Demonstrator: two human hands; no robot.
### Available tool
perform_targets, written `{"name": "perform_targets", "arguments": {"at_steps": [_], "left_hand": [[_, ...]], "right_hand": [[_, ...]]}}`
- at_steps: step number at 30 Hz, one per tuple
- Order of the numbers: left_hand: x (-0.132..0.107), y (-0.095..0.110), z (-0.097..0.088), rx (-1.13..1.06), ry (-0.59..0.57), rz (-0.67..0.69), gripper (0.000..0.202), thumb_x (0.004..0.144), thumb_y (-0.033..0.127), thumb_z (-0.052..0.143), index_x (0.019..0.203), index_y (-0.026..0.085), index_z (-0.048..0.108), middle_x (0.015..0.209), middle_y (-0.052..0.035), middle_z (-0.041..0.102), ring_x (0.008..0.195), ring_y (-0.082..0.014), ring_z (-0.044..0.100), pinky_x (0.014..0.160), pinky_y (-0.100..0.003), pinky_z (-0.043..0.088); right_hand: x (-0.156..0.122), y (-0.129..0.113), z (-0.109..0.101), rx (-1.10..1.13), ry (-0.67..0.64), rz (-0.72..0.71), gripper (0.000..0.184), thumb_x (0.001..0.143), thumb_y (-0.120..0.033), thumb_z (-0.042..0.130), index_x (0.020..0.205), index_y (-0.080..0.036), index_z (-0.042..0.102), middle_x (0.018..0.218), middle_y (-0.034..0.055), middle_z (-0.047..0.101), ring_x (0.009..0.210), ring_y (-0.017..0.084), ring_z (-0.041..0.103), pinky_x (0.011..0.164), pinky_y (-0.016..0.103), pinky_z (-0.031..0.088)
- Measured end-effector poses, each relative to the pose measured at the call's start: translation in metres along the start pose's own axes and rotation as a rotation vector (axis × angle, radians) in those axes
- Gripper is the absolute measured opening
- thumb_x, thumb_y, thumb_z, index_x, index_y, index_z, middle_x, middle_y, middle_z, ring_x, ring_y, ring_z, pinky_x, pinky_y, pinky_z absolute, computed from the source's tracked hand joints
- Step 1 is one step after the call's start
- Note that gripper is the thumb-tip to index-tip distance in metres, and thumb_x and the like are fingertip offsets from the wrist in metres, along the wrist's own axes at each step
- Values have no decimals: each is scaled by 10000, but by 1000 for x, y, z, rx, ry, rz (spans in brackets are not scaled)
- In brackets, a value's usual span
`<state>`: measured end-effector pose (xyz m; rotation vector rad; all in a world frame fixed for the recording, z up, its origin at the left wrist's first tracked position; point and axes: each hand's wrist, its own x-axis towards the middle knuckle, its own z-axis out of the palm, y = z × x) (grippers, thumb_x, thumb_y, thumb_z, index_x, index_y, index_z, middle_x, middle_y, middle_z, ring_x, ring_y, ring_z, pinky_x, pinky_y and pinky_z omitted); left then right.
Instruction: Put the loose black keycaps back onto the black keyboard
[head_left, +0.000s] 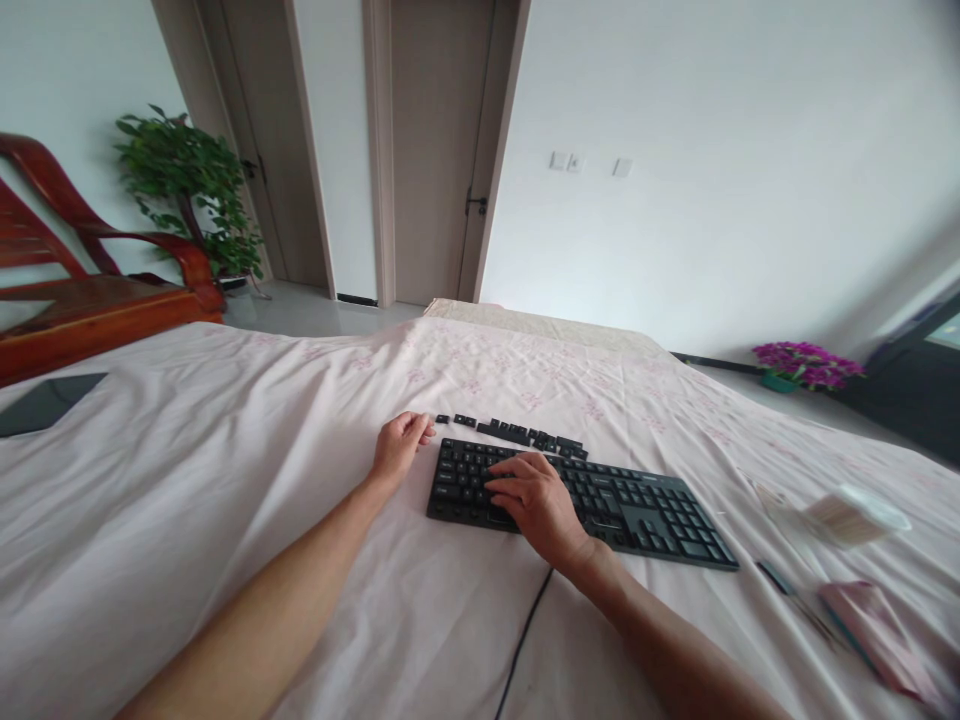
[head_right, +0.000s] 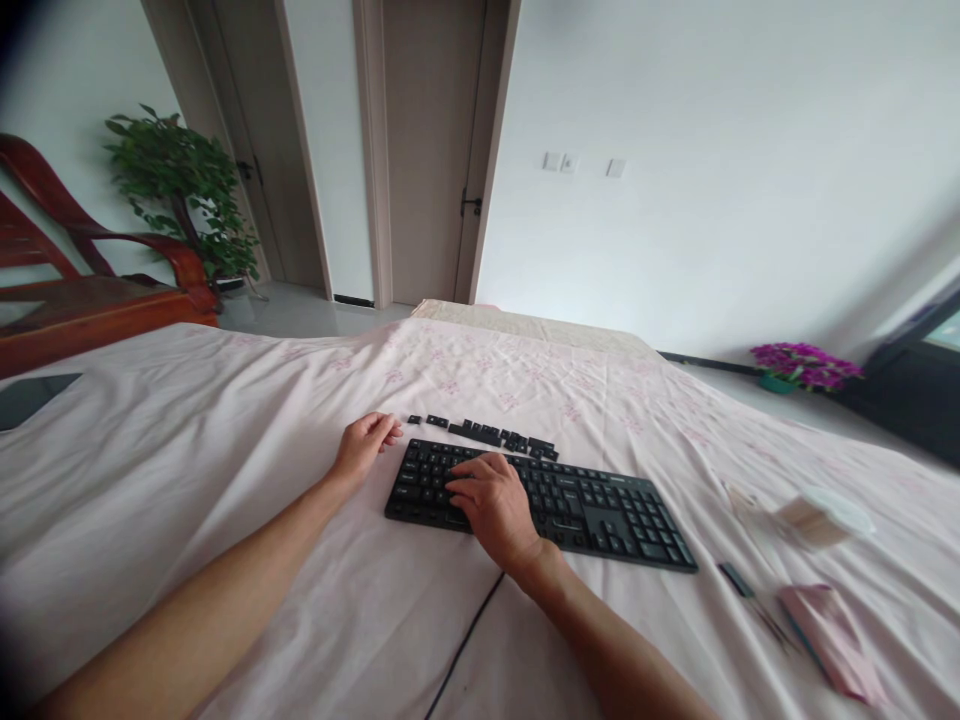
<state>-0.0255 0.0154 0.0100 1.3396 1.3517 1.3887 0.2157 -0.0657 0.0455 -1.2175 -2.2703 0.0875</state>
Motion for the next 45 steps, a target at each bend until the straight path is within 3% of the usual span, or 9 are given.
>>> {"name": "perform_targets", "arguments": {"at_steps": [10,24,29,39,42,45], "left_hand": [[2,-4,1,-11,8,19,447,781,581,551,798,151,672,781,-87,724,653,-156,622,545,-236,427],[3,-6,1,1,-3,27,452,787,585,539,814,153,670,782,-82,723,667,-163,628,554,-241,433],[1,-2,1,-5,3,14,460,782,593,542,802,152,671,780,-87,722,666,-166,626,558,-241,435],[1,-1,0,-13,5,-2,450,773,587,559,798,154,677,771,-88,723,659,-165,621,584,-249,447],[1,0,1,-9,9,-3,435,774,576,564,793,156,675,766,-81,721,652,-163,620,579,-247,444],[1,1,0,4,-9,-11,412,776,562,570,786,162,671,766,-72,720,656,-166,621,569,-246,436]], "right_hand": [[-9,-8,-2,-149,-18,-10,185,824,-250,703,973,-349,752,1112,-25,690,1061,206,519,898,350,413],[-12,-15,-2,-208,-26,-67,118,893,-278,623,954,-290,722,1015,1,706,1046,204,519,853,342,365],[-14,-18,-3,-231,-44,-90,195,918,-199,545,1006,-268,705,1080,25,697,1107,214,499,920,354,365],[-24,-22,-2,-328,-140,-160,468,753,-18,566,1155,-237,662,1276,38,626,1331,253,371,1124,427,266],[-16,-18,-7,-274,-135,-124,435,777,-19,531,1083,-274,706,1244,8,649,1305,250,401,1087,426,313],[9,-1,-16,-176,-81,1,440,824,-39,465,1014,-322,743,1180,-27,679,1182,216,495,992,369,398]]}}
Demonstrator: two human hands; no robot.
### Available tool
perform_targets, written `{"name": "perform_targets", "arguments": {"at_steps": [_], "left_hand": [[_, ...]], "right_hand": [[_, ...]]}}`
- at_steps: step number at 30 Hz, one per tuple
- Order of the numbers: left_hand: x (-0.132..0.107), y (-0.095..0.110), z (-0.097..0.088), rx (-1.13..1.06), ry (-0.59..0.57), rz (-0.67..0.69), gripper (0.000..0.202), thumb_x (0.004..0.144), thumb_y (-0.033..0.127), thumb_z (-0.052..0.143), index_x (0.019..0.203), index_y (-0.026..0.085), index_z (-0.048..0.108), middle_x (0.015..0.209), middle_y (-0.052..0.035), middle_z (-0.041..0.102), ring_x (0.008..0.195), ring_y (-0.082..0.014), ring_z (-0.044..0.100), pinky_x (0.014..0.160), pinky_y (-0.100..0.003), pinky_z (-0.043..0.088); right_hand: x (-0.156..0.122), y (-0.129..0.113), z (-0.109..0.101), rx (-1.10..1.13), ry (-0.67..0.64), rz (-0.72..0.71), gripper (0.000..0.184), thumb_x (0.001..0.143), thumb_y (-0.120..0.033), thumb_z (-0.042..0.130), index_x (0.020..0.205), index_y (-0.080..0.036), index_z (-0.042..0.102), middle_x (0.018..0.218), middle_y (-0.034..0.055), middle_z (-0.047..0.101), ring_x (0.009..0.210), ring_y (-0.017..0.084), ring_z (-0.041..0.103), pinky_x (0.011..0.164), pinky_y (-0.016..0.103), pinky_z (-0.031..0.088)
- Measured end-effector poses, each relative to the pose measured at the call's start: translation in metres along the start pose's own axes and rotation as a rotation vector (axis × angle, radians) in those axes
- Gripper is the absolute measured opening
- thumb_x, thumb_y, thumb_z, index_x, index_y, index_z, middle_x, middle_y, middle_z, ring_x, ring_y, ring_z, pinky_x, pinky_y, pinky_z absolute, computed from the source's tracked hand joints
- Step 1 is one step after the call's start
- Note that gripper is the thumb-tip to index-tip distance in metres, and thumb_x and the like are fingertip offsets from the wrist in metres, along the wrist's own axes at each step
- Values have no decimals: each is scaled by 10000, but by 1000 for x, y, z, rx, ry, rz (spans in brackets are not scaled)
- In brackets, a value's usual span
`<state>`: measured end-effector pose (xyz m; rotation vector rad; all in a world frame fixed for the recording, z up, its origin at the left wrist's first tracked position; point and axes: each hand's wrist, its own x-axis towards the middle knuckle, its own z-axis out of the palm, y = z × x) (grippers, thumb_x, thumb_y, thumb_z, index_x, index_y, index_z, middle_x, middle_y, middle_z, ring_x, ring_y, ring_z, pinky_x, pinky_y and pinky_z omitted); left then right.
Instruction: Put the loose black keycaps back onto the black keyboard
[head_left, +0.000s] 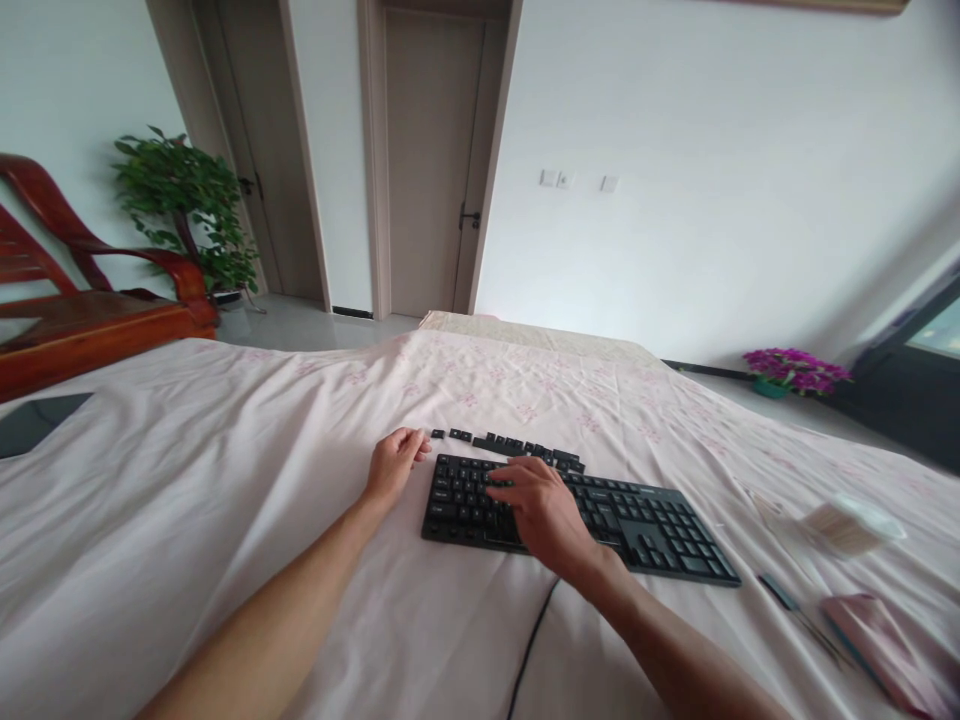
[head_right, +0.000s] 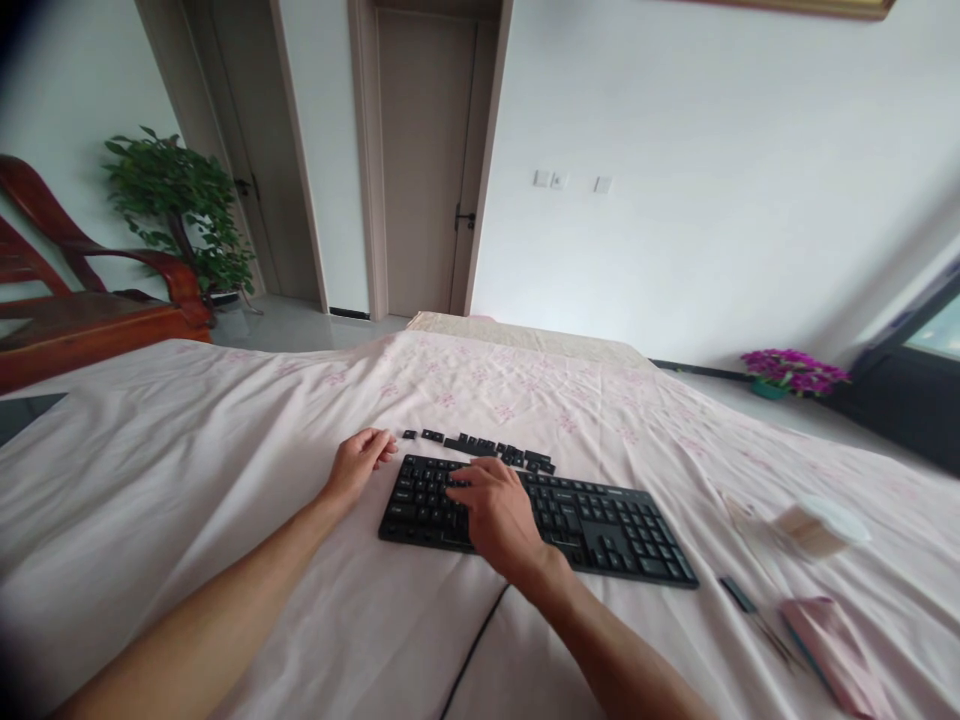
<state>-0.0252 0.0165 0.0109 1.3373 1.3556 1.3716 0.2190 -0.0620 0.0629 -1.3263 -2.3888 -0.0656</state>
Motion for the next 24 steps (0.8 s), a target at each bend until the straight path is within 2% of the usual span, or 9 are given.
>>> {"name": "perform_targets", "arguments": {"at_steps": [4,9,15,24], "left_hand": [[0,-1,0,-9,-12,7,410,789,562,557,792,167,666,775,-66,720,666,-165,626,572,-249,438],[1,-4,1,-40,0,-6,424,781,569,568,809,160,675,772,-76,717,669,-171,631,560,-246,430],[3,-5,2,-20,-6,-12,393,810,543,548,802,168,665,757,-59,713,658,-154,619,568,-240,429],[2,-1,2,-34,-3,-21,385,796,540,572,794,165,665,753,-58,713,651,-152,623,560,-237,426]], "right_hand": [[47,33,-1,-15,59,217,381,868,-119,465,1011,-321,754,1143,-17,687,1110,202,512,937,320,408],[88,55,14,-104,-88,330,286,822,-181,557,947,-325,771,1223,-26,649,1153,233,452,951,334,346],[105,63,30,-128,-154,355,199,790,-213,598,837,-273,782,1144,29,685,1110,252,458,887,344,321],[124,68,39,-179,-225,384,126,763,-290,689,840,-238,775,940,79,729,1098,260,463,876,337,295]]}}
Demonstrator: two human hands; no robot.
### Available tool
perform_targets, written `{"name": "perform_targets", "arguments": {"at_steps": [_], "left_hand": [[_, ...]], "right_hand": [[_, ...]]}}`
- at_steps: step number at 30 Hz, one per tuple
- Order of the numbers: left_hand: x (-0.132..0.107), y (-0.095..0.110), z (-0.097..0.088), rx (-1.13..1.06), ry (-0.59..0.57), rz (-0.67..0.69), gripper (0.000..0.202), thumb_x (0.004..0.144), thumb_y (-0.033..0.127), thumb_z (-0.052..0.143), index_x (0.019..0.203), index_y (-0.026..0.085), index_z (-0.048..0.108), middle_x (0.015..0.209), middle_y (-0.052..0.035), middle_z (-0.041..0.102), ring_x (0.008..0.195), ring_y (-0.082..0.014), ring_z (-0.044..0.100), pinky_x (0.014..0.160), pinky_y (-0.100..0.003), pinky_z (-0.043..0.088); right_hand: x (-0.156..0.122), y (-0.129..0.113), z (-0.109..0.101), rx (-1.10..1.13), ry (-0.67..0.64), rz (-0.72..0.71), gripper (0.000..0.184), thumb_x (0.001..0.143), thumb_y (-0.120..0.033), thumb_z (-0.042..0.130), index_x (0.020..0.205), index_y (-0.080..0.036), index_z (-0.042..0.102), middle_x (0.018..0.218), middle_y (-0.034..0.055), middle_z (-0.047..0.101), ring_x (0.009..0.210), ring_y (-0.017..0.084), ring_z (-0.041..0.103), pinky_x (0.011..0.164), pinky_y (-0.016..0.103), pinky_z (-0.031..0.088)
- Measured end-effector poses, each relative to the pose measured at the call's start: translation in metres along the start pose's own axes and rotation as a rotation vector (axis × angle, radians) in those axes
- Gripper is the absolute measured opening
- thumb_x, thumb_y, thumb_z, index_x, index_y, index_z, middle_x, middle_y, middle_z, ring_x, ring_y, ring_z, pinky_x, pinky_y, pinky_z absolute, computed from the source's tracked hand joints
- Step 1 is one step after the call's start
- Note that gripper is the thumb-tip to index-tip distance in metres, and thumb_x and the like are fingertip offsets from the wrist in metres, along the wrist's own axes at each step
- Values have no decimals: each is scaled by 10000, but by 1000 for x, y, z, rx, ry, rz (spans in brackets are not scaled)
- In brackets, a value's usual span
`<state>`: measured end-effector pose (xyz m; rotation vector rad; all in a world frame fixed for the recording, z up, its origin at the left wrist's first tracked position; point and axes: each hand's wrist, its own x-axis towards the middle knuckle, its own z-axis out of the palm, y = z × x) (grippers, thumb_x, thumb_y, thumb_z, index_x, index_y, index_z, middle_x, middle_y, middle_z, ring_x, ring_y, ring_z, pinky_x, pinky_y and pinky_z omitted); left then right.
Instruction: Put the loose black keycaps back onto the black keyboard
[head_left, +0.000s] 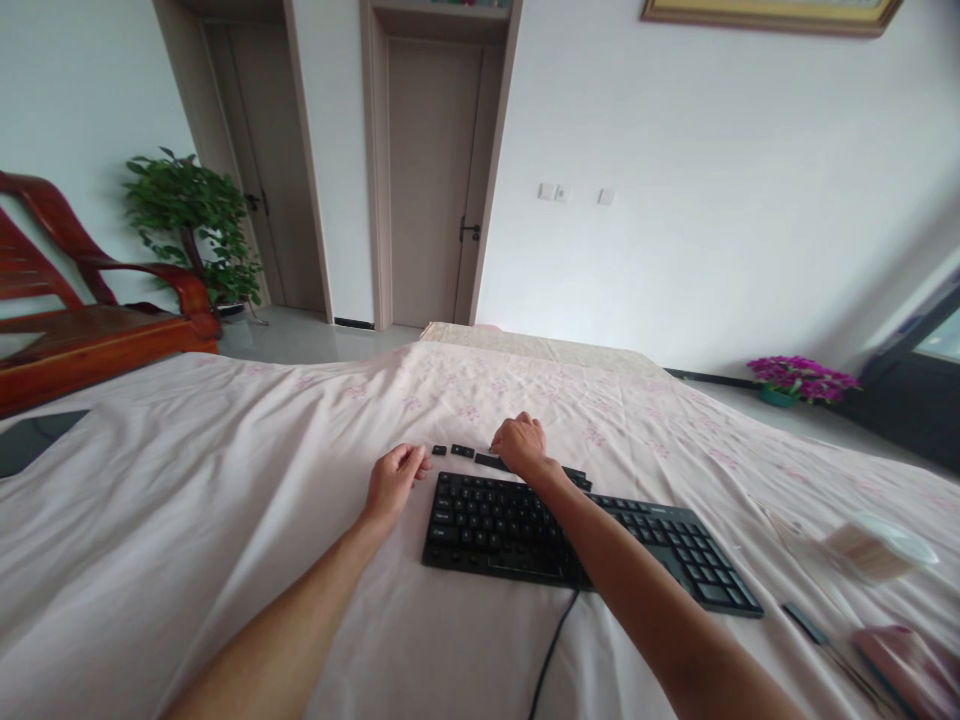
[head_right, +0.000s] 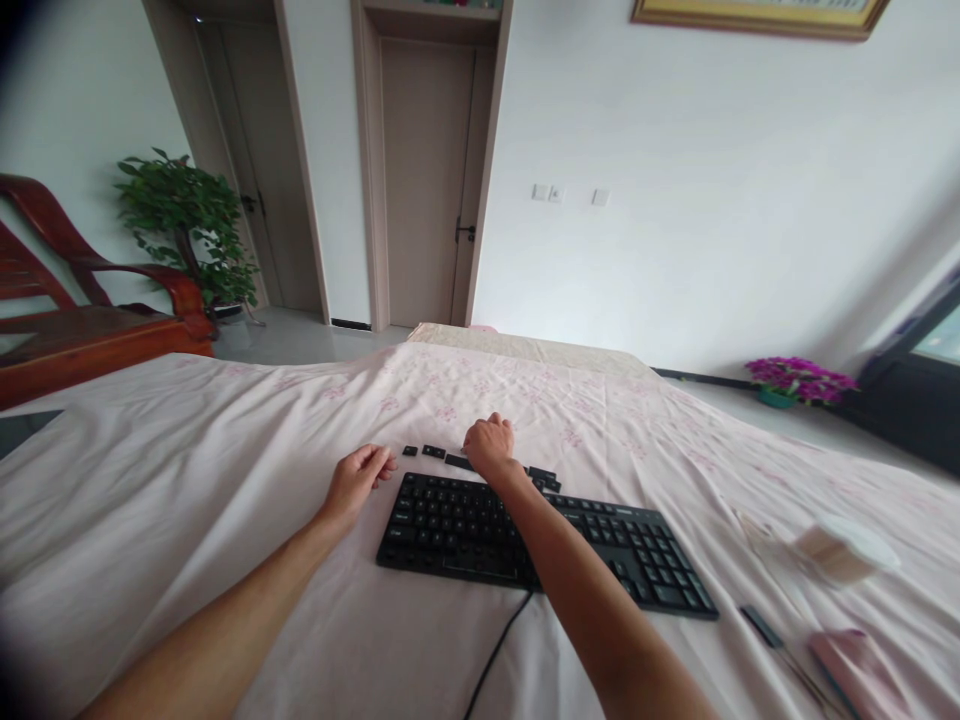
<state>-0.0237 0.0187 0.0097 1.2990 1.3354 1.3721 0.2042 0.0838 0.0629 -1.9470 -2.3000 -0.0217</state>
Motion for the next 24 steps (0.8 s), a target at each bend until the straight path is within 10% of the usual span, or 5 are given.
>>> {"name": "perform_targets", "arguments": {"at_steps": [12,24], "left_hand": [[0,-4,-1,-3,-5,6,434,803,561,548,837,142,656,791,-84,710,686,-164,628,568,-241,432],[1,-5,0,2,21,10,448,775,574,567,829,142,674,797,-91,724,689,-173,636,575,-246,443]], "right_hand": [[-9,-9,-12,36,-1,-16,154,791,-276,657,873,-245,784,869,85,737,1097,267,492,887,344,313],[-152,1,-14,323,279,-297,124,853,-283,670,937,-302,759,970,-15,727,949,187,562,878,317,392]]}}
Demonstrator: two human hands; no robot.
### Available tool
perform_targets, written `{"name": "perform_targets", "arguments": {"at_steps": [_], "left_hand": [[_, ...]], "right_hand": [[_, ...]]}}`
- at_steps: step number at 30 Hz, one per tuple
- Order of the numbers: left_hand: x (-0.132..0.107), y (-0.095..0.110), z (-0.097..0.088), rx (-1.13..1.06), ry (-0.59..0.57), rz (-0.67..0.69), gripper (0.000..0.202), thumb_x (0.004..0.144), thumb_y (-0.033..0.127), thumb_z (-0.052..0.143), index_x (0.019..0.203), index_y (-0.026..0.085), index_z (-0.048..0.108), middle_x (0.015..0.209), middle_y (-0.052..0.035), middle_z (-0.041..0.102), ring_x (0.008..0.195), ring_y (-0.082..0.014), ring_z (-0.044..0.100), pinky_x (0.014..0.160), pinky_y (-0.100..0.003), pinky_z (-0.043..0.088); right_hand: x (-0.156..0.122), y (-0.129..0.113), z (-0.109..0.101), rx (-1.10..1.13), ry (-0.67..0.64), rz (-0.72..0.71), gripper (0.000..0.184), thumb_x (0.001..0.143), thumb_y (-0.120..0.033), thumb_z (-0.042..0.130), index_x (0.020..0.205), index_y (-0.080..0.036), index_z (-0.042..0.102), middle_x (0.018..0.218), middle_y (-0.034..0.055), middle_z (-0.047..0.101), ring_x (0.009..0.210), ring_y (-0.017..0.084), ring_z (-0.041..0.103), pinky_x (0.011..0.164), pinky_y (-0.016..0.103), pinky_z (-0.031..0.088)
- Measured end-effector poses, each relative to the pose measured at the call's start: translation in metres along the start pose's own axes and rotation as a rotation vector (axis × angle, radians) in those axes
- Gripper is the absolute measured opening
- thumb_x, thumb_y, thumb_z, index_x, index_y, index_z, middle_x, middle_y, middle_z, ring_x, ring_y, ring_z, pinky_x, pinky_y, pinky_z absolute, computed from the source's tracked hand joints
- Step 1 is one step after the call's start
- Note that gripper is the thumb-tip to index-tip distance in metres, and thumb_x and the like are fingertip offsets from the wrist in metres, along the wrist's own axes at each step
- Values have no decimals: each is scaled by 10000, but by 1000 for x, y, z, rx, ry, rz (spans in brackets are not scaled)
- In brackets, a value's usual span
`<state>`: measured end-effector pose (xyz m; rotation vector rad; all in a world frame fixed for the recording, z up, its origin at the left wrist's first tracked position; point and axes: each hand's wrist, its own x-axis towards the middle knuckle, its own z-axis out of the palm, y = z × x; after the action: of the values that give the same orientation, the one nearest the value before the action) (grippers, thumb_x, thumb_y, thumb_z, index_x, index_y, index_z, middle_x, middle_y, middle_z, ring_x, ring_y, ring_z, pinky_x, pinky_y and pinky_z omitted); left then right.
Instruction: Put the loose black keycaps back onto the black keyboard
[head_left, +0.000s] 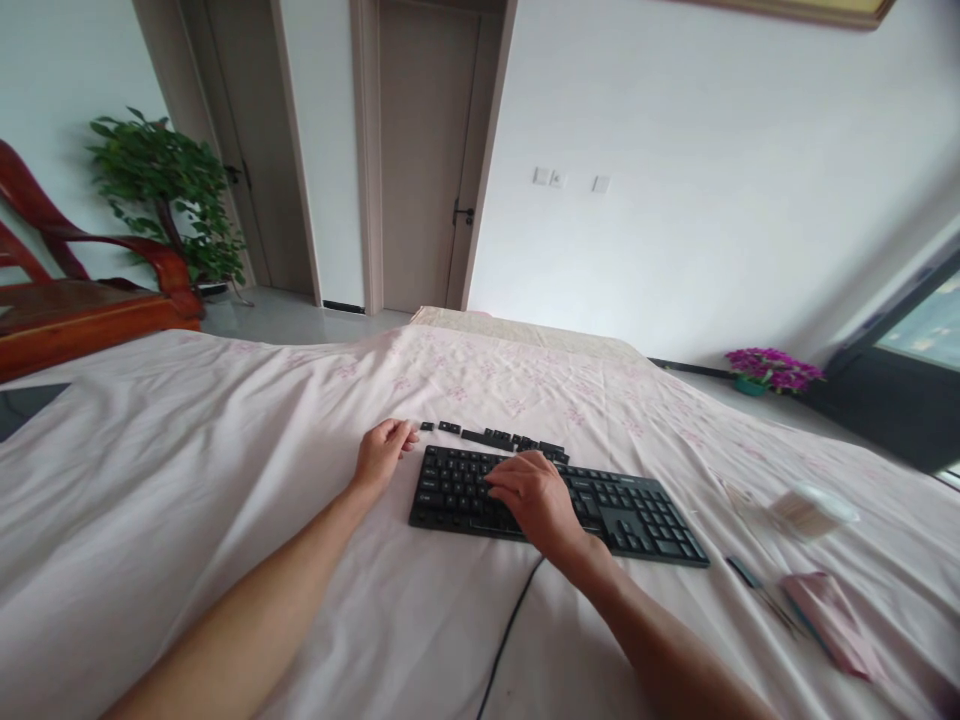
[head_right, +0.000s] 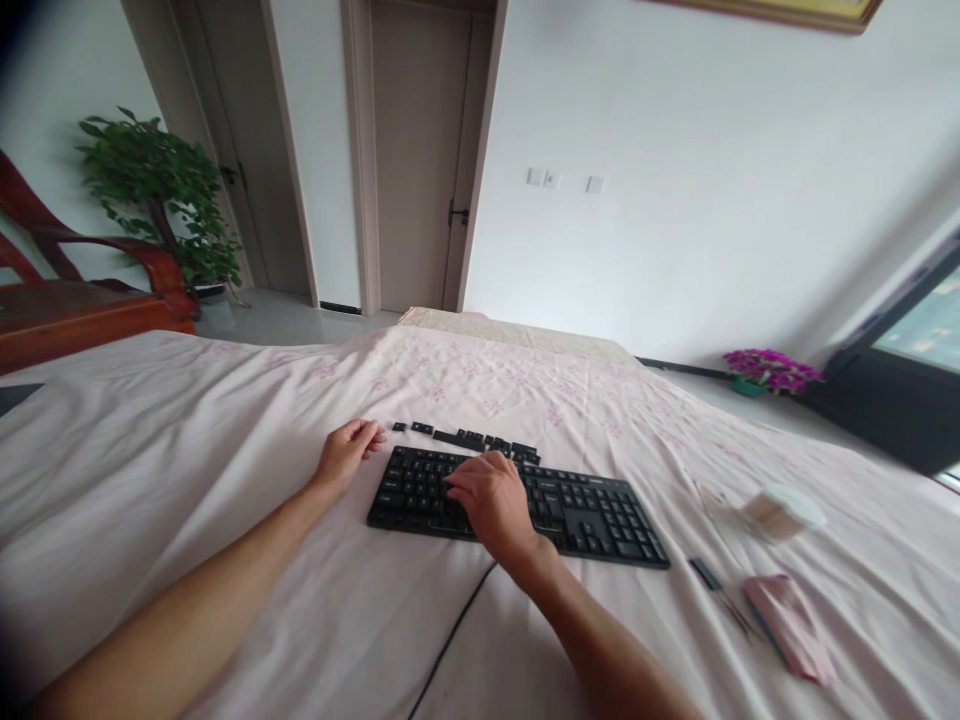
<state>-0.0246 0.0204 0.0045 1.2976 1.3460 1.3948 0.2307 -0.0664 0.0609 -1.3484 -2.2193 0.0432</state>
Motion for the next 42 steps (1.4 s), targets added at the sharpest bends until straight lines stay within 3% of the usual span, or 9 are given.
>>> {"name": "perform_targets", "arguments": {"at_steps": [5,15,22,25,32,39,42], "left_hand": [[0,-3,0,5,25,26,436,783,565,563,810,143,669,778,-86,721,683,-171,636,561,-240,439],[0,-4,0,-14,20,36,451,765,579,572,821,145,681,781,-85,722,679,-169,633,563,-240,434],[0,-5,0,-22,24,23,442,755,579,596,808,149,685,776,-81,723,673,-170,629,562,-245,437],[2,-8,-1,-110,40,-1,465,751,591,605,834,140,682,803,-93,725,693,-177,645,583,-254,457],[8,2,-7,-510,-30,-125,647,856,659,391,1067,107,654,1104,-179,697,962,-219,671,808,-326,504],[8,9,-10,-685,-162,-135,715,877,694,286,1308,188,548,1387,-149,535,1224,-239,547,1042,-394,403],[9,9,-12,-724,-206,-147,759,860,726,262,1398,228,455,1440,-136,480,1279,-242,501,1085,-420,351]], "right_hand": [[-21,-10,3,-120,15,-48,131,850,-276,681,959,-309,745,996,3,712,990,202,536,837,336,376],[-22,-19,8,-328,-58,-141,34,873,-252,653,853,-234,674,940,-1,682,993,187,510,806,341,341],[-23,-30,7,-430,-142,-173,53,867,-144,606,860,-164,655,939,57,664,1003,213,506,791,339,368],[-24,-34,5,-458,-164,-190,148,807,-69,601,920,-134,673,992,88,657,1071,236,487,838,339,381],[-28,-36,11,-475,-153,-252,292,748,-21,548,982,-92,706,1105,140,647,1228,284,417,1077,396,268],[-24,-20,1,-162,-92,-94,369,774,-19,514,943,-262,735,1035,-2,698,1122,196,505,984,331,353],[-27,-14,4,-74,-22,-32,407,791,-23,493,974,-290,741,1036,-16,701,1043,170,540,942,315,376]]}}
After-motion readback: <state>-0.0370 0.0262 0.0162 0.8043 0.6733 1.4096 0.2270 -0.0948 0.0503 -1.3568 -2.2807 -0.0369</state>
